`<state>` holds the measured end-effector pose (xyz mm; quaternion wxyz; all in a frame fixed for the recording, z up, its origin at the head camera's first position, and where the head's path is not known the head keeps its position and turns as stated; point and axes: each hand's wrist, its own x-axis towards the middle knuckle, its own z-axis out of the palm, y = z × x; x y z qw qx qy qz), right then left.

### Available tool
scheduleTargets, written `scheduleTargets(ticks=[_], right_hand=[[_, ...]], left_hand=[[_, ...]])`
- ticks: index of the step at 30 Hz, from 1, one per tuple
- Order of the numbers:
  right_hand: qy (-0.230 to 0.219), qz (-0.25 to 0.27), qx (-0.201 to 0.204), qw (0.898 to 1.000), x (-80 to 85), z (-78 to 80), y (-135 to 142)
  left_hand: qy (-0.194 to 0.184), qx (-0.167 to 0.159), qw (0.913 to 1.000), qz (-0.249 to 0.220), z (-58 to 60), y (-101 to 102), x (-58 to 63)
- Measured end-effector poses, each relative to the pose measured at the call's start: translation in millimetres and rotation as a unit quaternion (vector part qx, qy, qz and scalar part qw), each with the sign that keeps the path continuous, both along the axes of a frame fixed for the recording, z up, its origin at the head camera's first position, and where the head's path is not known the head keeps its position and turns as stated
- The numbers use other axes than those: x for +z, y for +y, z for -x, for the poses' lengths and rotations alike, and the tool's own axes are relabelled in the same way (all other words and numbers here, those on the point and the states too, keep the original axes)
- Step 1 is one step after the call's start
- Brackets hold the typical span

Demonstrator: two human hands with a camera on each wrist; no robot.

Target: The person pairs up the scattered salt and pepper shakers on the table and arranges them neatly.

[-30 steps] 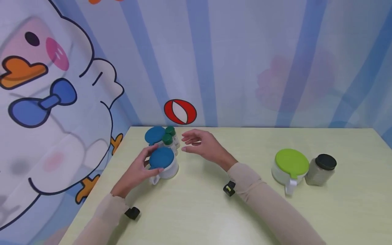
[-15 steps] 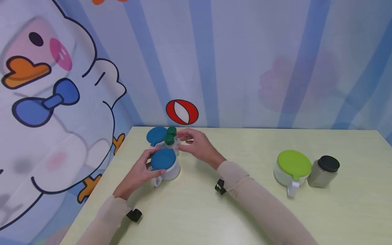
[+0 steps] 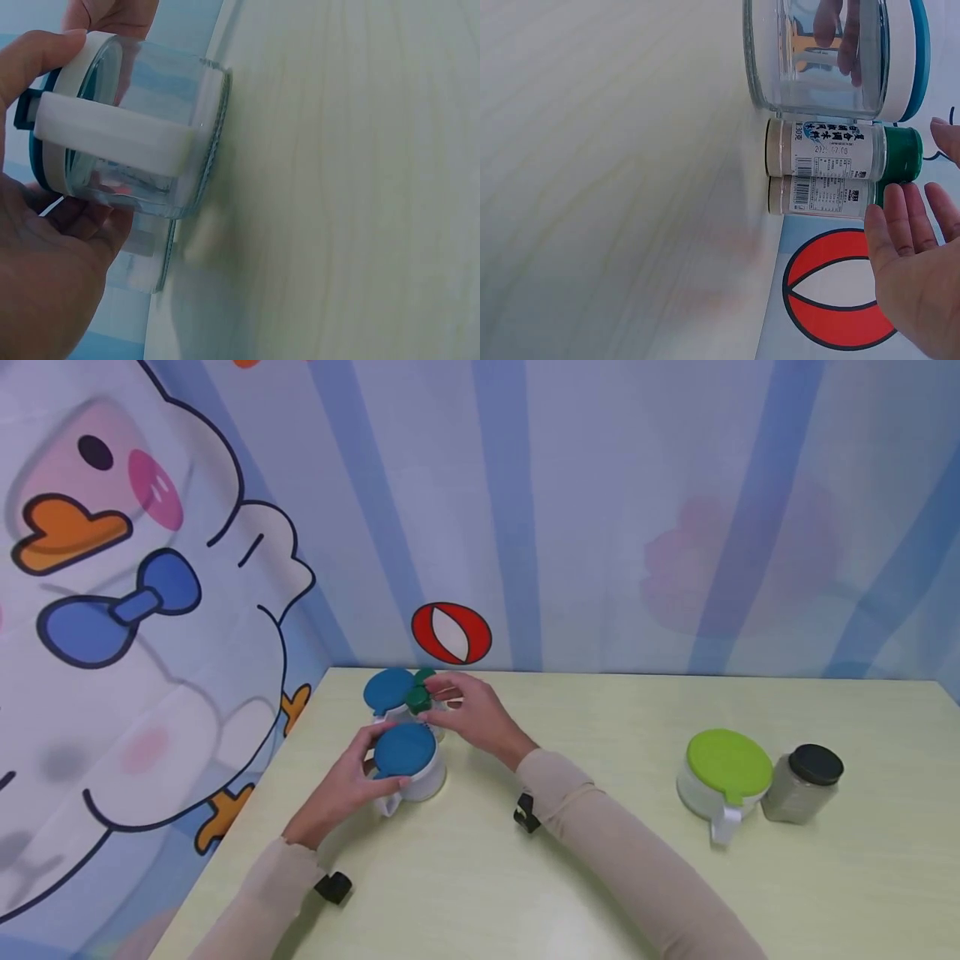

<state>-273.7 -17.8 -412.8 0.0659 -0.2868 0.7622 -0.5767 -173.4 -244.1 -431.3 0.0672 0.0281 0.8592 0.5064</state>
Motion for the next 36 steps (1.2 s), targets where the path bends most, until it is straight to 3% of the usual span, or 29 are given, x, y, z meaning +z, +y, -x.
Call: scheduleTargets(ticks=[11,21,31,36], right_hand=[[0.021,-0.041,0.001,0.999,-1.1,2.2,-9],[0.009,-0.059,-0.032,0.998,-0.1,-1.5,-12],[0.068,-0.088,-0.045,0.993,0.4,-3.1,-8],[0.068,-0.094,-0.043,0.992,-0.2,-2.5,-8]], left_hand=[[-0.003,0.002,1.0000,0.006,1.2,0,-1.5],[-0.005,0.003,0.9999,0.012,2.2,1,0.1],[0.009,-0.006,0.9999,0.008,2.3,0,1.3],[0.012,-0.007,0.9999,0.011,1.7,1,-0.3]])
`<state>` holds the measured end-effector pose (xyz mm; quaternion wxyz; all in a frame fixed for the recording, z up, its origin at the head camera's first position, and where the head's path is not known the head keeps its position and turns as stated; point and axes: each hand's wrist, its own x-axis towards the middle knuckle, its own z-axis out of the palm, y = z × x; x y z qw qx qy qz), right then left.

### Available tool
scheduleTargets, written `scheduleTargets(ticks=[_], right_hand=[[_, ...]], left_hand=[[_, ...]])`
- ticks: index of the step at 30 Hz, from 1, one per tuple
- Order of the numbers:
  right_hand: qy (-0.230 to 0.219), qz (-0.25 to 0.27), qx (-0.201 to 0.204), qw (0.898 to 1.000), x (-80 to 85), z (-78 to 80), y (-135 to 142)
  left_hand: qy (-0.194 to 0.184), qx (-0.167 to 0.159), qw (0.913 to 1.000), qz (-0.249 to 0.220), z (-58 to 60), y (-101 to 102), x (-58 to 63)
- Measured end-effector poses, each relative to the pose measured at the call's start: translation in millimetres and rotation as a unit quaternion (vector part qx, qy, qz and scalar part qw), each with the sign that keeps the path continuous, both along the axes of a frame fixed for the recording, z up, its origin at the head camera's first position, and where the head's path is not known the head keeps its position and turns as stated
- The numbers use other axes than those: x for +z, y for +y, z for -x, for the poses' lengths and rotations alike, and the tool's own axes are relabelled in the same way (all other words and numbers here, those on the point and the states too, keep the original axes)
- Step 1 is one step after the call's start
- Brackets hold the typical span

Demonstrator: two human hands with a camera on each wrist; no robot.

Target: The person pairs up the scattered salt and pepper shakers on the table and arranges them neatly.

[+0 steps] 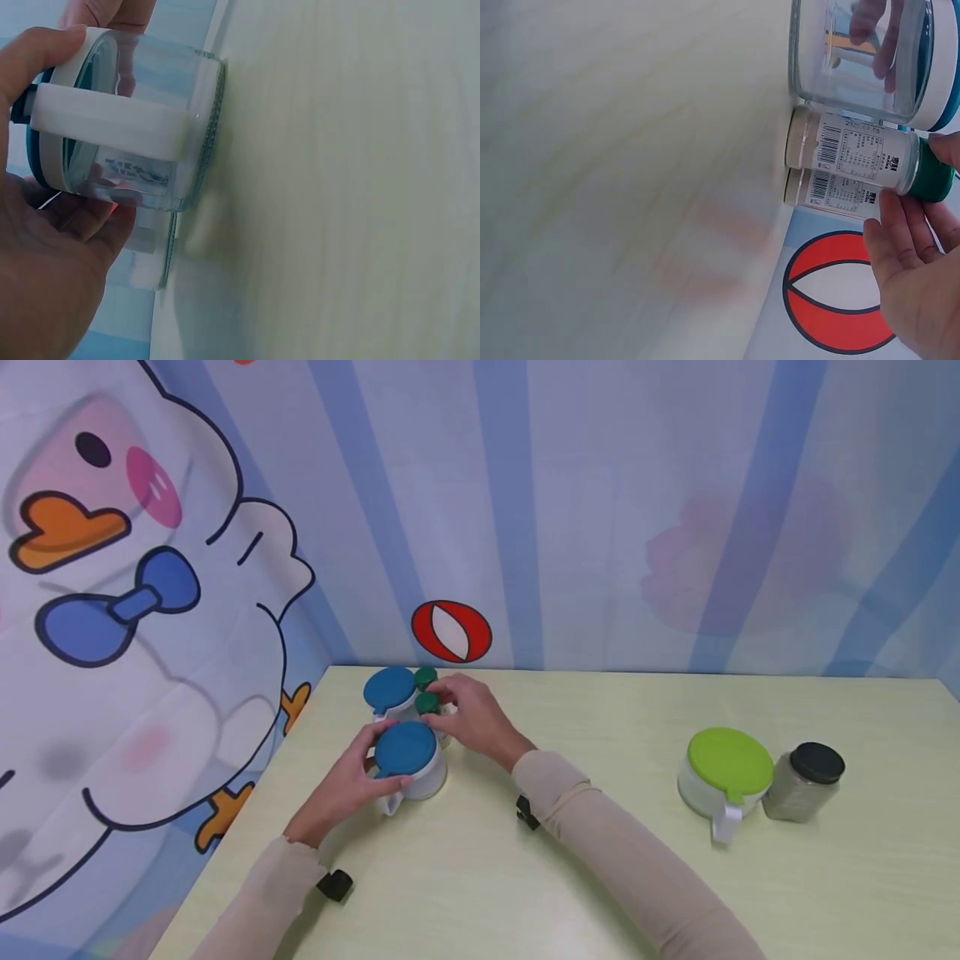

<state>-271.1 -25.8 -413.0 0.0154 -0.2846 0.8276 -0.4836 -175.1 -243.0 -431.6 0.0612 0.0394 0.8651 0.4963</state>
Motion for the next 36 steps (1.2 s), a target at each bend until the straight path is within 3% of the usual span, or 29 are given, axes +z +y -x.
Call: scheduleTargets(ticks=[23,36], right_hand=[[-0.024,-0.004,-0.001,1.000,-9.1,3.5,2.7],[-0.042,0.004,0.005,0.999,-8.4,7.2,3.3]], left_hand=[[0.000,0.034,0.9990,0.028,-3.2,5.9,-3.2],[0.017,0.031,0.9992,0.019,-2.2,4.4,-3.4]])
